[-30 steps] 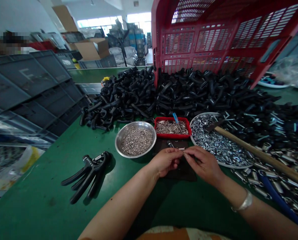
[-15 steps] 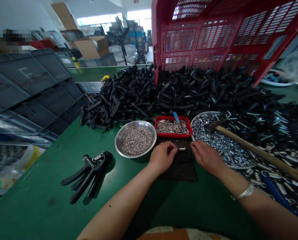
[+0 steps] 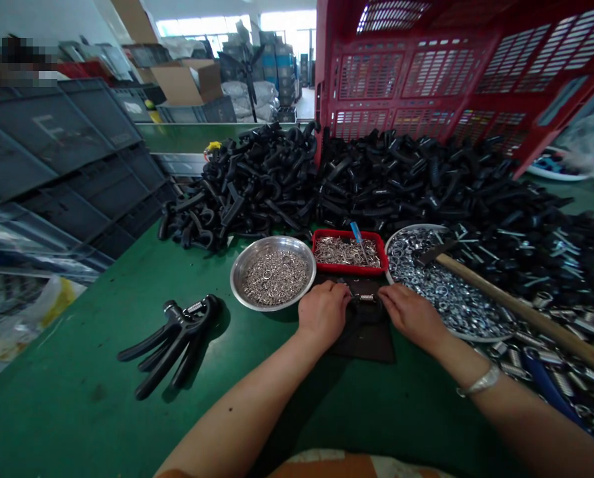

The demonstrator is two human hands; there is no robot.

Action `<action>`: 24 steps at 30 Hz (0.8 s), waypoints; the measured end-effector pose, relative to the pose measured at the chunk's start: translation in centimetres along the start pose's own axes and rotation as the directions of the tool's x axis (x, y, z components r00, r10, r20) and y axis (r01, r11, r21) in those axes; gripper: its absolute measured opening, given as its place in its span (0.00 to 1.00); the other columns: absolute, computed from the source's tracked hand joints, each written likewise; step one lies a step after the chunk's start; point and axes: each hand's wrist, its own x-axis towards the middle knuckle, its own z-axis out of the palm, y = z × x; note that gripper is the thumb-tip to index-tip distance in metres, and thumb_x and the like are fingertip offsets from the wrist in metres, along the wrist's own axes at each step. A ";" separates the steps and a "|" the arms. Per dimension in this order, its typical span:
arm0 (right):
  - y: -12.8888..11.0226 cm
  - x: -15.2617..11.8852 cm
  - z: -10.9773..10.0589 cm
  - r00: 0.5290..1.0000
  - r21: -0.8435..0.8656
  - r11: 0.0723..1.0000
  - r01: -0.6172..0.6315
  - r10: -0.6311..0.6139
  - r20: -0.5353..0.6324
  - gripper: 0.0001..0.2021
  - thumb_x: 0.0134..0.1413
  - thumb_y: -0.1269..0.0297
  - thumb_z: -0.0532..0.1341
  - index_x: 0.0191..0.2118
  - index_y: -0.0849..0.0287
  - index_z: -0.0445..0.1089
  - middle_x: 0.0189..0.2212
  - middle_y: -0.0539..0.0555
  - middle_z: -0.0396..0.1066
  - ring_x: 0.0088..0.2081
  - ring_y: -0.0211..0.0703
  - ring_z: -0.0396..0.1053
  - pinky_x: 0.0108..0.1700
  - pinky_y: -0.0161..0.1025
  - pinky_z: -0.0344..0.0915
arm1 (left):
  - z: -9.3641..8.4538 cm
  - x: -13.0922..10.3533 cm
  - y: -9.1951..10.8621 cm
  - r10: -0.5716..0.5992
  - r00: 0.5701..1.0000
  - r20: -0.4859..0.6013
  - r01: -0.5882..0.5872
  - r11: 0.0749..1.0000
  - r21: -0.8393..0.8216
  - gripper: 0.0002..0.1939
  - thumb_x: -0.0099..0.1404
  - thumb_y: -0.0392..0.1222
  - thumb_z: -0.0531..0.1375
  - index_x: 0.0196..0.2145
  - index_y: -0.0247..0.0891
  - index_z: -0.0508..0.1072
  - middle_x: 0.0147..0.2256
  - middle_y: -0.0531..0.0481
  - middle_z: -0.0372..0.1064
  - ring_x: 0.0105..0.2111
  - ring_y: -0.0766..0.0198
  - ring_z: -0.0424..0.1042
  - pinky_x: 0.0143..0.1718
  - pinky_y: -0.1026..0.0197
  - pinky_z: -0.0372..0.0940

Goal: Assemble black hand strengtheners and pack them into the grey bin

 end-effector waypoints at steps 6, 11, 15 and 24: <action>-0.3 -0.1 -0.4 1.000 0.061 0.998 0.000 0.001 -0.018 0.11 0.57 0.65 0.48 0.37 0.62 0.65 0.32 0.57 0.69 0.35 0.44 0.67 0.38 0.39 0.63 | 0.4 -0.1 -0.2 0.029 0.998 -0.051 -0.029 1.000 0.000 0.10 0.63 0.44 0.49 0.37 0.43 0.68 0.35 0.51 0.66 0.35 0.61 0.65 0.32 0.62 0.57; -0.7 0.5 -0.7 0.994 0.158 0.984 -0.078 0.089 -0.060 0.10 0.56 0.64 0.50 0.35 0.60 0.66 0.30 0.55 0.68 0.34 0.42 0.66 0.36 0.38 0.63 | 0.3 -0.1 0.0 0.001 0.999 -0.033 0.000 1.000 0.015 0.10 0.64 0.44 0.49 0.38 0.42 0.68 0.35 0.51 0.66 0.36 0.62 0.65 0.33 0.63 0.57; -0.6 0.4 -0.6 0.996 0.171 0.983 -0.062 0.072 -0.053 0.10 0.56 0.64 0.50 0.34 0.59 0.67 0.30 0.55 0.68 0.34 0.42 0.66 0.36 0.38 0.63 | 0.2 -0.2 0.0 0.005 1.000 -0.027 -0.004 1.000 0.008 0.09 0.64 0.43 0.49 0.37 0.43 0.67 0.36 0.51 0.66 0.36 0.63 0.65 0.34 0.63 0.57; -0.5 -0.5 -0.3 0.993 0.161 0.982 -0.096 0.106 -0.054 0.08 0.55 0.65 0.50 0.33 0.60 0.65 0.29 0.55 0.68 0.32 0.42 0.66 0.35 0.38 0.62 | 0.4 -0.2 -0.2 0.014 0.999 -0.050 -0.015 1.000 -0.010 0.09 0.64 0.43 0.49 0.37 0.42 0.67 0.35 0.50 0.66 0.36 0.62 0.65 0.34 0.62 0.57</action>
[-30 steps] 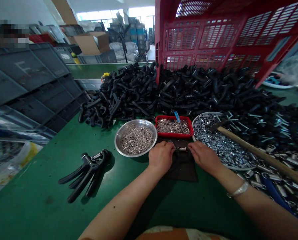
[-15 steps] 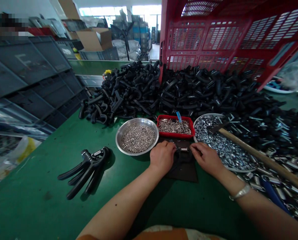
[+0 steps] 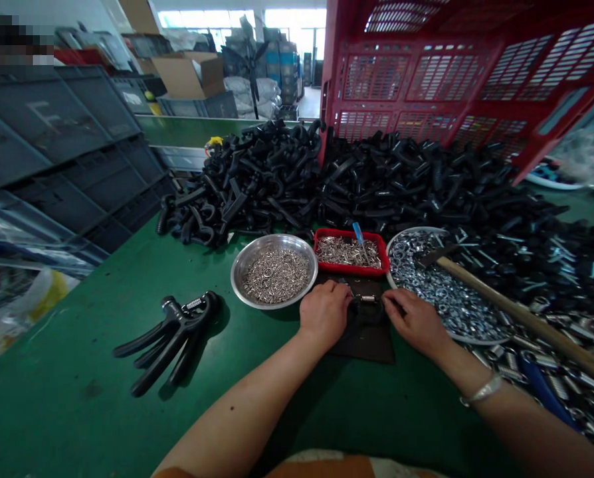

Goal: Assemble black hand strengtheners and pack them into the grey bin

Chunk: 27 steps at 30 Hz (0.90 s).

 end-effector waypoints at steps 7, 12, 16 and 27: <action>-2.0 1.0 -0.8 0.978 0.365 0.910 -0.199 0.206 0.020 0.07 0.53 0.61 0.53 0.32 0.59 0.64 0.25 0.50 0.66 0.25 0.36 0.64 0.28 0.33 0.61 | -0.6 0.1 0.2 0.030 0.999 0.030 -0.022 0.967 -0.252 0.08 0.61 0.43 0.52 0.34 0.41 0.69 0.33 0.51 0.67 0.33 0.64 0.66 0.32 0.64 0.57; -3.8 1.2 -0.9 0.981 0.567 0.805 -0.176 0.189 0.036 0.08 0.55 0.60 0.53 0.33 0.59 0.64 0.27 0.50 0.64 0.29 0.35 0.63 0.31 0.32 0.61 | -0.5 0.3 1.0 0.027 0.983 0.181 0.118 0.662 -0.740 0.05 0.57 0.40 0.56 0.28 0.36 0.68 0.26 0.54 0.66 0.26 0.70 0.62 0.29 0.67 0.56; -4.5 0.7 -0.4 0.975 0.652 0.740 -0.168 0.222 0.000 0.07 0.54 0.61 0.54 0.33 0.58 0.64 0.28 0.50 0.65 0.31 0.36 0.64 0.31 0.32 0.61 | -0.6 0.5 1.4 0.009 0.888 0.460 0.448 0.214 -0.868 0.11 0.53 0.45 0.59 0.28 0.34 0.66 0.22 0.58 0.58 0.18 0.77 0.53 0.18 0.70 0.48; -4.6 -0.3 0.2 0.971 0.619 0.778 -0.104 0.214 -0.105 0.05 0.53 0.64 0.56 0.35 0.57 0.66 0.30 0.52 0.68 0.33 0.38 0.67 0.36 0.37 0.64 | -0.6 0.6 1.2 0.054 0.792 0.608 0.611 -0.050 -0.790 0.18 0.44 0.49 0.64 0.26 0.35 0.62 0.18 0.62 0.50 0.14 0.79 0.47 0.14 0.71 0.36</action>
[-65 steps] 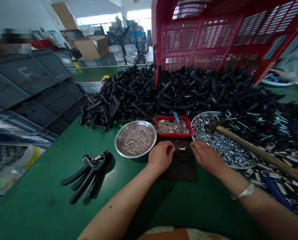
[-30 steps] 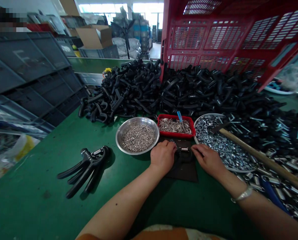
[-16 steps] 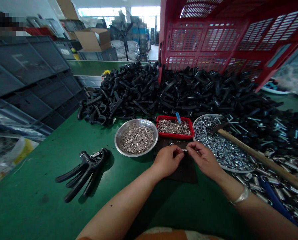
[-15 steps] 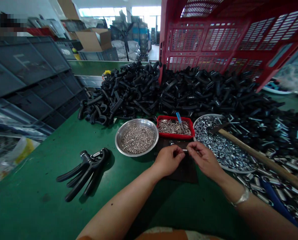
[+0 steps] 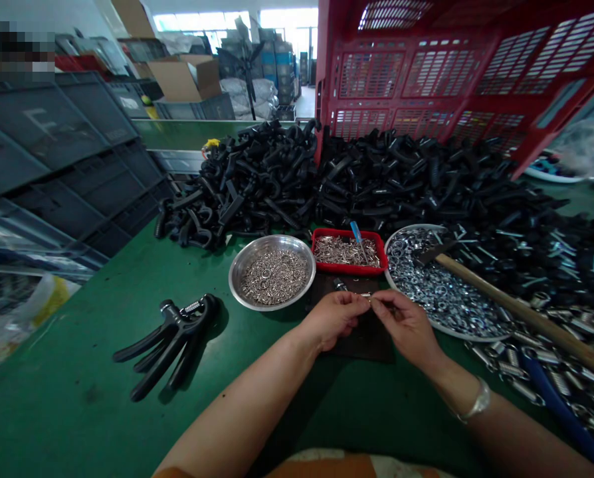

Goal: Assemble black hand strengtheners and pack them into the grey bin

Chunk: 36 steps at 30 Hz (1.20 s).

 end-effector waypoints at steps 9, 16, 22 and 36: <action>0.0 0.4 -1.5 0.903 -0.499 0.752 0.430 -0.349 0.252 0.08 0.56 0.69 0.50 0.38 0.59 0.65 0.32 0.56 0.69 0.35 0.42 0.67 0.38 0.39 0.64 | -0.2 0.2 -0.1 -0.006 0.999 0.050 0.002 0.998 0.069 0.16 0.47 0.49 0.63 0.25 0.35 0.63 0.18 0.62 0.50 0.14 0.79 0.46 0.15 0.70 0.36; 1.9 1.4 -2.7 0.951 -0.721 0.626 0.297 -0.126 0.282 0.11 0.57 0.67 0.46 0.38 0.61 0.64 0.32 0.58 0.67 0.34 0.45 0.66 0.34 0.39 0.62 | -0.8 -0.4 0.2 0.463 0.881 -0.095 -0.256 0.635 0.729 0.06 0.57 0.40 0.55 0.30 0.36 0.68 0.28 0.52 0.66 0.28 0.69 0.64 0.31 0.66 0.58; 2.9 2.1 -3.0 0.929 -0.793 0.506 0.339 -0.044 0.368 0.12 0.56 0.69 0.47 0.40 0.61 0.65 0.35 0.58 0.67 0.35 0.44 0.67 0.32 0.37 0.61 | -1.4 -1.0 0.5 0.551 0.828 -0.101 0.029 0.137 0.990 0.08 0.61 0.43 0.52 0.36 0.42 0.70 0.35 0.51 0.67 0.35 0.63 0.67 0.35 0.63 0.59; 2.4 2.2 -2.2 0.915 -0.795 0.467 0.387 -0.088 0.394 0.10 0.55 0.70 0.49 0.39 0.60 0.66 0.33 0.57 0.68 0.33 0.43 0.66 0.32 0.36 0.60 | -1.3 -0.6 -0.7 0.570 0.820 -0.054 0.069 -0.004 0.998 0.11 0.64 0.45 0.48 0.38 0.43 0.69 0.37 0.50 0.65 0.31 0.64 0.67 0.29 0.64 0.58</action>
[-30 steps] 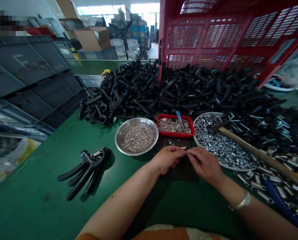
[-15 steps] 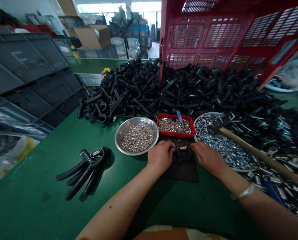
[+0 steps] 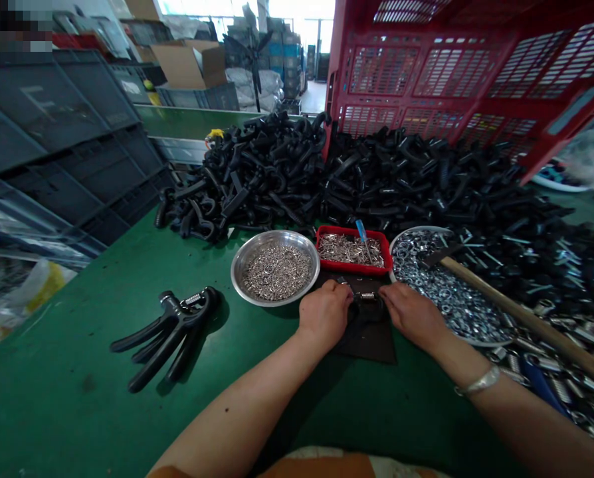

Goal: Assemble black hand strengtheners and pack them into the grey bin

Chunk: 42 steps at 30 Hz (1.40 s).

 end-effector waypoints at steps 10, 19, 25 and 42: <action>0.2 0.9 -3.2 0.998 0.313 0.949 -0.044 0.028 0.055 0.11 0.55 0.65 0.51 0.40 0.58 0.69 0.35 0.56 0.70 0.35 0.42 0.68 0.36 0.38 0.63 | -0.4 0.6 0.3 -0.008 1.000 0.029 0.022 0.832 -0.554 0.08 0.59 0.42 0.55 0.32 0.38 0.72 0.32 0.51 0.68 0.34 0.66 0.66 0.36 0.65 0.59; -2.8 1.2 -3.5 0.950 0.878 0.479 0.012 0.267 -0.159 0.06 0.49 0.61 0.60 0.30 0.56 0.71 0.29 0.52 0.69 0.33 0.39 0.67 0.36 0.38 0.65 | -1.4 1.0 1.1 0.095 0.856 0.508 0.506 0.046 -0.861 0.19 0.48 0.53 0.62 0.28 0.35 0.65 0.18 0.61 0.49 0.15 0.78 0.45 0.14 0.71 0.38; -3.5 1.2 -3.5 0.923 0.882 0.468 0.063 0.308 -0.229 0.03 0.50 0.64 0.59 0.29 0.57 0.68 0.28 0.50 0.66 0.32 0.37 0.65 0.35 0.35 0.63 | -1.3 0.8 1.2 0.074 0.847 0.527 0.531 -0.039 -0.847 0.19 0.47 0.53 0.63 0.25 0.35 0.64 0.17 0.62 0.48 0.14 0.78 0.44 0.14 0.71 0.37; -3.6 0.4 -0.2 0.986 0.430 0.899 -0.084 0.138 -0.095 0.09 0.56 0.66 0.51 0.33 0.61 0.68 0.31 0.56 0.69 0.35 0.42 0.66 0.38 0.38 0.62 | -0.4 -0.6 -1.4 0.033 0.997 -0.070 -0.033 0.999 0.001 0.09 0.61 0.47 0.53 0.34 0.42 0.70 0.31 0.52 0.69 0.33 0.63 0.67 0.31 0.64 0.57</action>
